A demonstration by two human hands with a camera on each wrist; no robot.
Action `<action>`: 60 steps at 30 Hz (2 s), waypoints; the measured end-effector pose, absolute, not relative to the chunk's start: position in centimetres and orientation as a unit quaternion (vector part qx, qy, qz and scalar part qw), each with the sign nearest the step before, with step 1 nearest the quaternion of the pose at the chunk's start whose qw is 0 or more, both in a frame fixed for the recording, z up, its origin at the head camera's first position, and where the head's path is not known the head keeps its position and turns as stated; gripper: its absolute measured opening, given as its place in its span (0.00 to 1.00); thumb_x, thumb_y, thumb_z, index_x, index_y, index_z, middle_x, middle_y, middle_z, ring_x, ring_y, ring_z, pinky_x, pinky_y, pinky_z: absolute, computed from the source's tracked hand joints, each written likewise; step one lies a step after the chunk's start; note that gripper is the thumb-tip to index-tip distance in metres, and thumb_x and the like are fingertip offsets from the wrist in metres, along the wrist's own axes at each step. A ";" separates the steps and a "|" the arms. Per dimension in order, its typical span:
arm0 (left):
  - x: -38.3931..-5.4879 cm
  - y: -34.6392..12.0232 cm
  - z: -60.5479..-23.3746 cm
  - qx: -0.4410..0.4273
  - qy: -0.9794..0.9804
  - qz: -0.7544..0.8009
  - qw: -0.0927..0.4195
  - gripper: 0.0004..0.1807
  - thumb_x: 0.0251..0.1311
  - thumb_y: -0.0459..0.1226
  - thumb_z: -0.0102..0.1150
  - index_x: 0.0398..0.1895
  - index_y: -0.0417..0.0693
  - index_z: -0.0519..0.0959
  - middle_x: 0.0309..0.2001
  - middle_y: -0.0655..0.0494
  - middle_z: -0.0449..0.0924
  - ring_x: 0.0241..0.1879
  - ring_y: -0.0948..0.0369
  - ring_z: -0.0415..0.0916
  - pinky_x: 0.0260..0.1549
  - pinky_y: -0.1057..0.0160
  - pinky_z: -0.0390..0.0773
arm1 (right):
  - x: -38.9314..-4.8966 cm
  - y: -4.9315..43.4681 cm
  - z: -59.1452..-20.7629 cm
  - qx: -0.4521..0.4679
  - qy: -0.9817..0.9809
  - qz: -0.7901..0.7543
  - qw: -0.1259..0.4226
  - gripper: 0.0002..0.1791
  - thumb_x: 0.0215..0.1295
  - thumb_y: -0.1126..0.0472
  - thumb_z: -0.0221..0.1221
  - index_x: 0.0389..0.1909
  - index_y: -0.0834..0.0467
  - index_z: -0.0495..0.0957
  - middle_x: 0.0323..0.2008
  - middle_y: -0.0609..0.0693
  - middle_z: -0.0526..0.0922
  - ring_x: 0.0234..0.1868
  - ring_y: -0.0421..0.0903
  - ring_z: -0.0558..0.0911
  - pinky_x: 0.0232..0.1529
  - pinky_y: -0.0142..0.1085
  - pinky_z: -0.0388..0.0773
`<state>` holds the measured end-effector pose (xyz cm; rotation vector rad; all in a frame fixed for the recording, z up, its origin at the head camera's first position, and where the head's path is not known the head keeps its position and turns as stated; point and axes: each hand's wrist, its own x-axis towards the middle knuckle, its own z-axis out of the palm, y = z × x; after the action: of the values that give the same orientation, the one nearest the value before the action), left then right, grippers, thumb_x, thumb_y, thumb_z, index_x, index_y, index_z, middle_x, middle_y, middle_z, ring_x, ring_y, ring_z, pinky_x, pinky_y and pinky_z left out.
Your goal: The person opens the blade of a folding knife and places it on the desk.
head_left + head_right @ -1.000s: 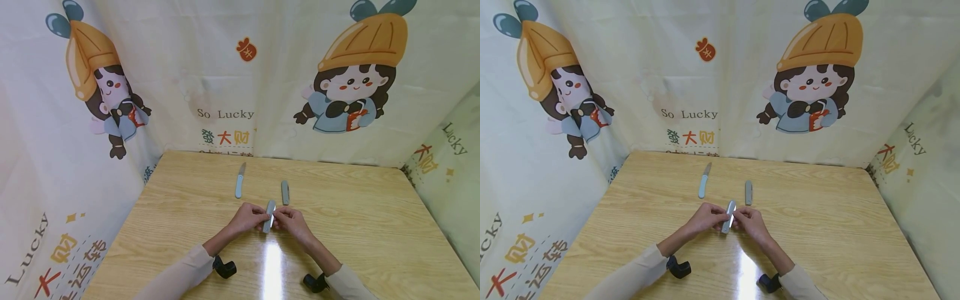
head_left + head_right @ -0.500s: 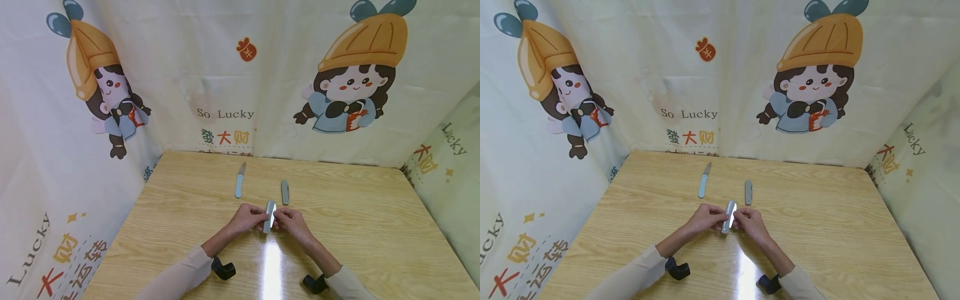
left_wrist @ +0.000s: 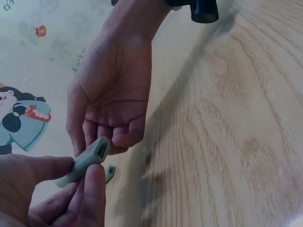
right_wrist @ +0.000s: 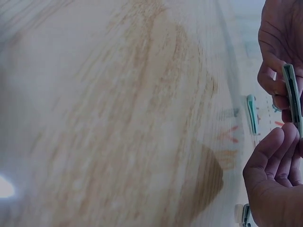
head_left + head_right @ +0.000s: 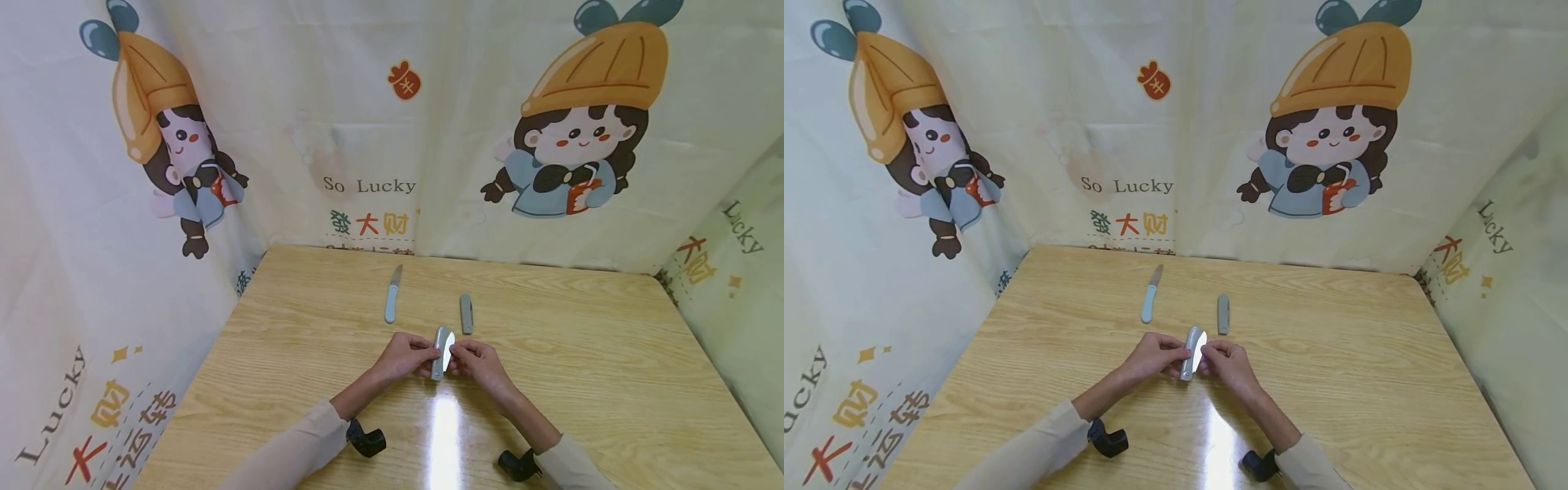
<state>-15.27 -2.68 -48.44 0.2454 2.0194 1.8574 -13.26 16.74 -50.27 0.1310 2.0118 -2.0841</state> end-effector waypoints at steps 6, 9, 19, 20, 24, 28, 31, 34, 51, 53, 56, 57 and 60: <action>-15.2 -2.5 -48.5 0.075 0.710 0.671 0.199 0.10 0.66 0.29 0.65 0.44 0.27 0.84 0.34 0.42 0.86 0.29 0.56 0.85 0.28 0.59 0.85 | -13.1 17.0 -50.2 0.032 0.688 -0.715 0.123 0.13 0.77 0.64 0.56 0.45 0.73 0.77 0.31 0.54 0.81 0.34 0.42 0.81 0.38 0.34 0.83; -15.2 -2.5 -48.6 0.073 0.709 0.673 0.198 0.10 0.66 0.29 0.65 0.44 0.27 0.84 0.34 0.42 0.86 0.29 0.56 0.85 0.28 0.60 0.85 | -13.1 17.1 -50.1 0.031 0.687 -0.715 0.125 0.13 0.77 0.63 0.56 0.46 0.73 0.76 0.32 0.55 0.81 0.34 0.42 0.81 0.39 0.35 0.83; -15.2 -2.4 -48.3 0.070 0.709 0.674 0.194 0.11 0.66 0.30 0.65 0.44 0.27 0.84 0.34 0.42 0.86 0.29 0.54 0.85 0.28 0.58 0.86 | -13.2 17.0 -49.8 0.041 0.687 -0.714 0.124 0.13 0.77 0.63 0.56 0.46 0.73 0.76 0.32 0.55 0.81 0.34 0.43 0.81 0.39 0.35 0.82; -15.2 -2.4 -48.3 0.071 0.709 0.674 0.193 0.10 0.66 0.29 0.65 0.44 0.27 0.84 0.34 0.42 0.86 0.29 0.54 0.85 0.28 0.58 0.86 | -13.2 17.0 -49.9 0.042 0.688 -0.714 0.123 0.13 0.77 0.63 0.56 0.46 0.73 0.77 0.32 0.55 0.81 0.34 0.43 0.81 0.39 0.34 0.82; -15.3 -2.4 -48.4 0.067 0.706 0.678 0.192 0.10 0.65 0.29 0.65 0.44 0.26 0.84 0.34 0.42 0.86 0.28 0.57 0.84 0.28 0.59 0.85 | -13.3 17.0 -50.0 0.045 0.689 -0.713 0.121 0.12 0.77 0.64 0.56 0.44 0.72 0.77 0.31 0.54 0.81 0.33 0.43 0.81 0.38 0.34 0.82; -15.3 -2.5 -48.6 0.062 0.702 0.683 0.192 0.10 0.65 0.28 0.65 0.43 0.26 0.83 0.33 0.43 0.86 0.27 0.57 0.84 0.27 0.61 0.85 | -13.2 17.0 -50.1 0.046 0.686 -0.716 0.124 0.12 0.77 0.64 0.55 0.45 0.73 0.77 0.31 0.55 0.81 0.33 0.43 0.81 0.38 0.34 0.82; -15.3 -2.5 -48.7 0.061 0.700 0.685 0.190 0.10 0.65 0.28 0.65 0.42 0.25 0.83 0.33 0.42 0.86 0.28 0.56 0.84 0.27 0.61 0.85 | -13.2 17.1 -50.1 0.042 0.685 -0.716 0.127 0.13 0.77 0.63 0.55 0.45 0.73 0.76 0.32 0.55 0.82 0.33 0.42 0.81 0.38 0.34 0.82; -15.3 -2.6 -48.8 0.062 0.700 0.686 0.188 0.10 0.65 0.29 0.65 0.43 0.25 0.83 0.33 0.41 0.86 0.29 0.54 0.85 0.27 0.60 0.85 | -13.2 17.1 -50.2 0.038 0.685 -0.716 0.129 0.13 0.77 0.63 0.55 0.45 0.73 0.76 0.32 0.54 0.82 0.33 0.42 0.81 0.39 0.34 0.82; -15.2 -2.9 -49.1 0.050 0.689 0.699 0.187 0.11 0.65 0.28 0.64 0.43 0.23 0.82 0.33 0.40 0.86 0.27 0.58 0.84 0.28 0.61 0.85 | -13.1 17.1 -50.3 0.031 0.683 -0.717 0.134 0.13 0.78 0.63 0.54 0.46 0.73 0.75 0.33 0.54 0.82 0.35 0.43 0.82 0.40 0.35 0.83; -15.2 -2.9 -49.1 0.046 0.688 0.699 0.187 0.10 0.65 0.27 0.63 0.43 0.23 0.82 0.33 0.41 0.86 0.27 0.59 0.83 0.29 0.61 0.85 | -13.1 17.1 -50.2 0.029 0.681 -0.719 0.135 0.13 0.78 0.64 0.54 0.46 0.73 0.75 0.34 0.54 0.82 0.35 0.43 0.82 0.41 0.35 0.83; -15.1 -2.9 -49.1 0.043 0.690 0.699 0.183 0.10 0.66 0.27 0.63 0.43 0.23 0.82 0.33 0.41 0.85 0.27 0.59 0.83 0.28 0.62 0.85 | -13.0 17.2 -50.2 0.028 0.680 -0.720 0.137 0.13 0.78 0.63 0.54 0.46 0.72 0.75 0.34 0.55 0.83 0.36 0.43 0.83 0.41 0.35 0.83; -15.1 -2.9 -49.1 0.042 0.691 0.699 0.181 0.10 0.66 0.27 0.63 0.43 0.23 0.81 0.33 0.42 0.85 0.27 0.60 0.83 0.28 0.62 0.85 | -13.0 17.2 -50.1 0.028 0.680 -0.720 0.138 0.13 0.78 0.63 0.54 0.46 0.72 0.75 0.34 0.55 0.83 0.36 0.43 0.83 0.42 0.35 0.83; -15.0 -3.0 -49.2 0.040 0.689 0.702 0.174 0.11 0.66 0.27 0.63 0.44 0.23 0.81 0.34 0.42 0.85 0.27 0.59 0.83 0.28 0.62 0.85 | -13.0 17.3 -50.1 0.027 0.680 -0.720 0.137 0.13 0.78 0.63 0.54 0.47 0.73 0.75 0.35 0.56 0.83 0.37 0.44 0.83 0.43 0.36 0.83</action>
<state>-15.02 -2.96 -49.18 0.1131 1.9533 1.9904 -12.98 17.26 -50.10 0.0775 1.9688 -2.0825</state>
